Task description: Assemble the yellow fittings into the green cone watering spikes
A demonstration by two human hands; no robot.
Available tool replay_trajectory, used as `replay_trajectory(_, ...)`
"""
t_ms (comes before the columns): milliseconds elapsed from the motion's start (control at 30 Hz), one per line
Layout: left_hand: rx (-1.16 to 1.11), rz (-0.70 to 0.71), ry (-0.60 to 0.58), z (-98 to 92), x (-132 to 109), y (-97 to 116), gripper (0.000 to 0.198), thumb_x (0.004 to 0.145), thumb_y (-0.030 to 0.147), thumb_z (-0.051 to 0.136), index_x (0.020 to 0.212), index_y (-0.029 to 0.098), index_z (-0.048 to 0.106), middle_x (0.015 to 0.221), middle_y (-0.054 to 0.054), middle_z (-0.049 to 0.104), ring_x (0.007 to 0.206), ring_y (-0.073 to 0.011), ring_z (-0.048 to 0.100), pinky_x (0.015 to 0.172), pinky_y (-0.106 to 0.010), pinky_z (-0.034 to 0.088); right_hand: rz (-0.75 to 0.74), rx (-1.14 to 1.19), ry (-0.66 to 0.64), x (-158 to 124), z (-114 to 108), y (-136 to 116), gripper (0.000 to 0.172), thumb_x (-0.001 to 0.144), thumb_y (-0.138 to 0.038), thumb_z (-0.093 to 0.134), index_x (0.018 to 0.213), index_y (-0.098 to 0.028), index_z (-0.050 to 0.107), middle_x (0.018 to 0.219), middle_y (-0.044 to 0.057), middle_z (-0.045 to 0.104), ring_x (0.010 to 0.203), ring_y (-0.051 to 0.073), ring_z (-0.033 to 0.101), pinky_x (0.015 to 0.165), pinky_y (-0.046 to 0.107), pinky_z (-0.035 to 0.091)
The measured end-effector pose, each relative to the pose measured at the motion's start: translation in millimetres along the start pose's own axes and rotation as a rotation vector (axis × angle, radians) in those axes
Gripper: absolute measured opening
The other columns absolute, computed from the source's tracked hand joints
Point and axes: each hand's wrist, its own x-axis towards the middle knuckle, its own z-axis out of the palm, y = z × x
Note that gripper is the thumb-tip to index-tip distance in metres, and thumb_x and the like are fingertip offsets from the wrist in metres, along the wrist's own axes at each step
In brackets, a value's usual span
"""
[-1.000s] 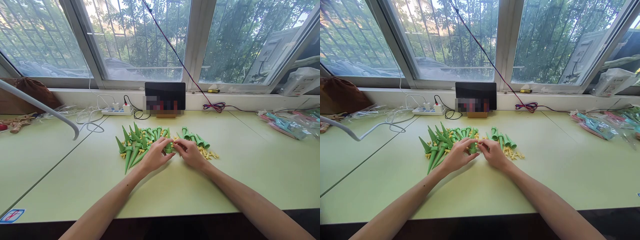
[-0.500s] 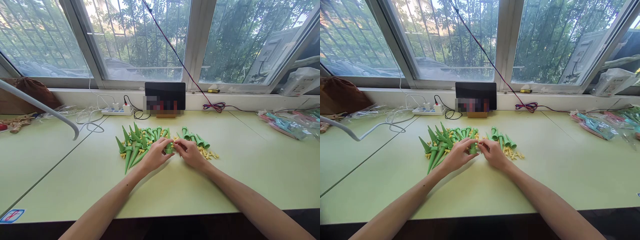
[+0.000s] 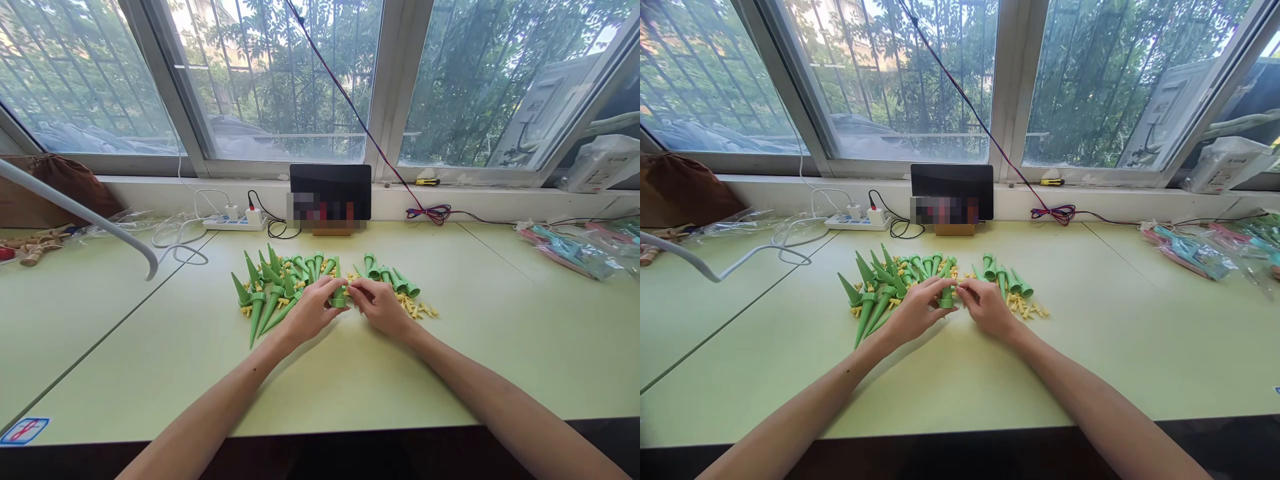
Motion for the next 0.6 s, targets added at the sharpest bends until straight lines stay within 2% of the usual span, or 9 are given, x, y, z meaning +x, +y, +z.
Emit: replay_trajectory(600, 0.013, -0.019, 0.007, -0.7, 0.0, 4.1, 0.033, 0.084, 0.025, 0.069, 0.116, 0.021, 0.062, 0.104, -0.006, 0.063, 0.065, -0.0111, 0.059, 0.066, -0.025, 0.055, -0.033, -0.001, 0.001, 0.2, -0.4, -0.3, 0.023, 0.098, -0.033, 0.05, 0.095, -0.017, 0.066, 0.064, 0.0, 0.059, 0.056, 0.013, 0.048, 0.055, 0.025, 0.039)
